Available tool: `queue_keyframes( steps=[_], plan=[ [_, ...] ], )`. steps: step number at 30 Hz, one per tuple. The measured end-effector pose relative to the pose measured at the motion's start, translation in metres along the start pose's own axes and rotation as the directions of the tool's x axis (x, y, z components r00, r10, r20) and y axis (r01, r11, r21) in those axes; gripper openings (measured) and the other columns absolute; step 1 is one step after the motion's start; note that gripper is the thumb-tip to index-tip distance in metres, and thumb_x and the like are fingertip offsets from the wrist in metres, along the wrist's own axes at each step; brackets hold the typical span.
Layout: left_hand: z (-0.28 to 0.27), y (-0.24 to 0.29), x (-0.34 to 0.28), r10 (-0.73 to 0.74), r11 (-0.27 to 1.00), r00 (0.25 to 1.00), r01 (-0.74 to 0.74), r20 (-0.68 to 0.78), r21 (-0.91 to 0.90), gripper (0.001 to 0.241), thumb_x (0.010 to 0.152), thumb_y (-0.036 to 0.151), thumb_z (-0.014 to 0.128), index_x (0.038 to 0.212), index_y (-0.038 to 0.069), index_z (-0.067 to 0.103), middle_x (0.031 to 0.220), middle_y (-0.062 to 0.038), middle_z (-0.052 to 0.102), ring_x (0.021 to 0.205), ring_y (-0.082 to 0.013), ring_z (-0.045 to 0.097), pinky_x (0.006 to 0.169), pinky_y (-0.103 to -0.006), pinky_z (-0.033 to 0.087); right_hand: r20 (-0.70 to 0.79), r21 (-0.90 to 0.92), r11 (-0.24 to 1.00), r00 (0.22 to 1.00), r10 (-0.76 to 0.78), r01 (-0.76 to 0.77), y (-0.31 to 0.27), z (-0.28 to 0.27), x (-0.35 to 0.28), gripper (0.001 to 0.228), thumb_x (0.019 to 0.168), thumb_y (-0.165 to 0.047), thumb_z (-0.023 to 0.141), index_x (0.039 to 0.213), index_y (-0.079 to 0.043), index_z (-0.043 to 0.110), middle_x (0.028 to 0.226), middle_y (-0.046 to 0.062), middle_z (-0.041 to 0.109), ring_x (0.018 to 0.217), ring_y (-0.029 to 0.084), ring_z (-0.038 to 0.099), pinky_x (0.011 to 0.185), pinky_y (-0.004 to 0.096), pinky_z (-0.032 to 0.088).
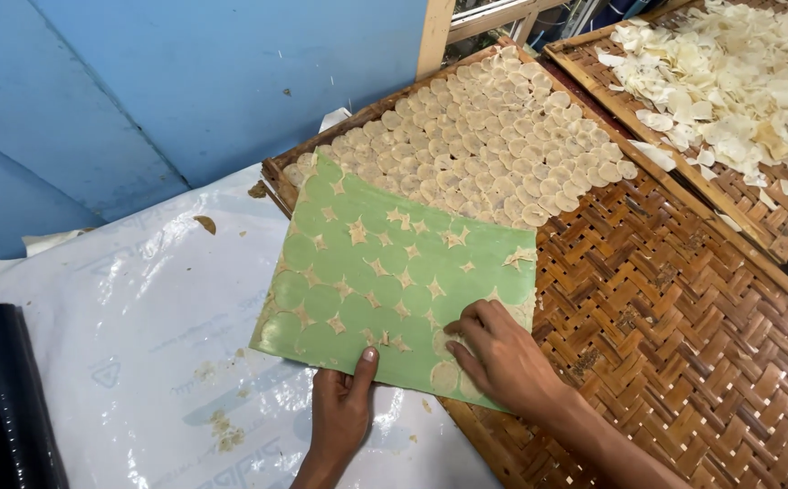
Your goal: Transferring small rounds of dough from a patterned stencil sheet to woven drying trays.
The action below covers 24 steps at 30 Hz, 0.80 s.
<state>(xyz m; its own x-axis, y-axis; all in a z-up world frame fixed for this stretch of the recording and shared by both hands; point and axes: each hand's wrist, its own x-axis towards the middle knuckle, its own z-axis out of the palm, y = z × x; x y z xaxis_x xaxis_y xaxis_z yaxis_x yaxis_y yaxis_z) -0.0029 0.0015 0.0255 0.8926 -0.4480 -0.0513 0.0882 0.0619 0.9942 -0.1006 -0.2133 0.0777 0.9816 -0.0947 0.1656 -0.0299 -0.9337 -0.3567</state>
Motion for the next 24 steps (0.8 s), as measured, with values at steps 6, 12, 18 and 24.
queue_keyframes(
  steps=[6,12,18,24],
  plan=[
    [-0.001,-0.002,0.001,-0.008,1.000,1.000,0.008,0.005,-0.011,0.025,0.097,0.014,0.063,0.086,-0.007,0.070,0.060,-0.006,0.065,0.049,-0.0086,0.048,0.043,-0.0268,0.038,0.028,0.132,0.988,0.997,0.071,-0.074,-0.004,-0.001,-0.001,0.012,0.093,-0.020,0.064,0.097,-0.009,0.066,0.102,0.005,0.065,0.081,0.018,0.062,0.069,0.033,0.055],
    [0.000,-0.001,0.001,0.009,1.000,1.000,-0.008,0.018,-0.026,0.024,0.097,0.013,0.061,0.091,-0.008,0.071,0.062,-0.007,0.067,0.049,-0.0087,0.048,0.044,-0.0267,0.039,-0.027,0.168,0.984,0.997,0.069,-0.063,-0.002,0.001,-0.003,0.020,0.096,-0.022,0.060,0.105,-0.006,0.068,0.092,0.005,0.069,0.070,0.015,0.064,0.059,0.030,0.056],
    [0.000,-0.009,0.000,-0.021,0.998,1.000,0.021,0.003,-0.056,0.022,0.096,0.013,0.062,0.095,-0.008,0.071,0.071,-0.010,0.072,0.057,-0.0120,0.058,0.051,-0.0276,0.049,-0.047,0.293,0.952,0.993,0.104,-0.085,0.012,-0.001,-0.011,0.014,0.097,-0.018,0.056,0.100,-0.008,0.066,0.097,0.006,0.070,0.066,0.013,0.062,0.052,0.025,0.055],
    [0.001,-0.010,0.001,-0.037,0.997,0.999,0.035,-0.028,-0.062,0.022,0.095,0.010,0.063,0.098,-0.010,0.070,0.074,-0.012,0.073,0.061,-0.0146,0.061,0.055,-0.0287,0.053,-0.249,0.344,0.907,0.908,0.337,-0.242,0.070,-0.034,-0.005,0.019,0.094,-0.007,0.060,0.111,-0.002,0.064,0.086,0.009,0.076,0.049,0.010,0.055,0.036,0.021,0.043]
  ],
)
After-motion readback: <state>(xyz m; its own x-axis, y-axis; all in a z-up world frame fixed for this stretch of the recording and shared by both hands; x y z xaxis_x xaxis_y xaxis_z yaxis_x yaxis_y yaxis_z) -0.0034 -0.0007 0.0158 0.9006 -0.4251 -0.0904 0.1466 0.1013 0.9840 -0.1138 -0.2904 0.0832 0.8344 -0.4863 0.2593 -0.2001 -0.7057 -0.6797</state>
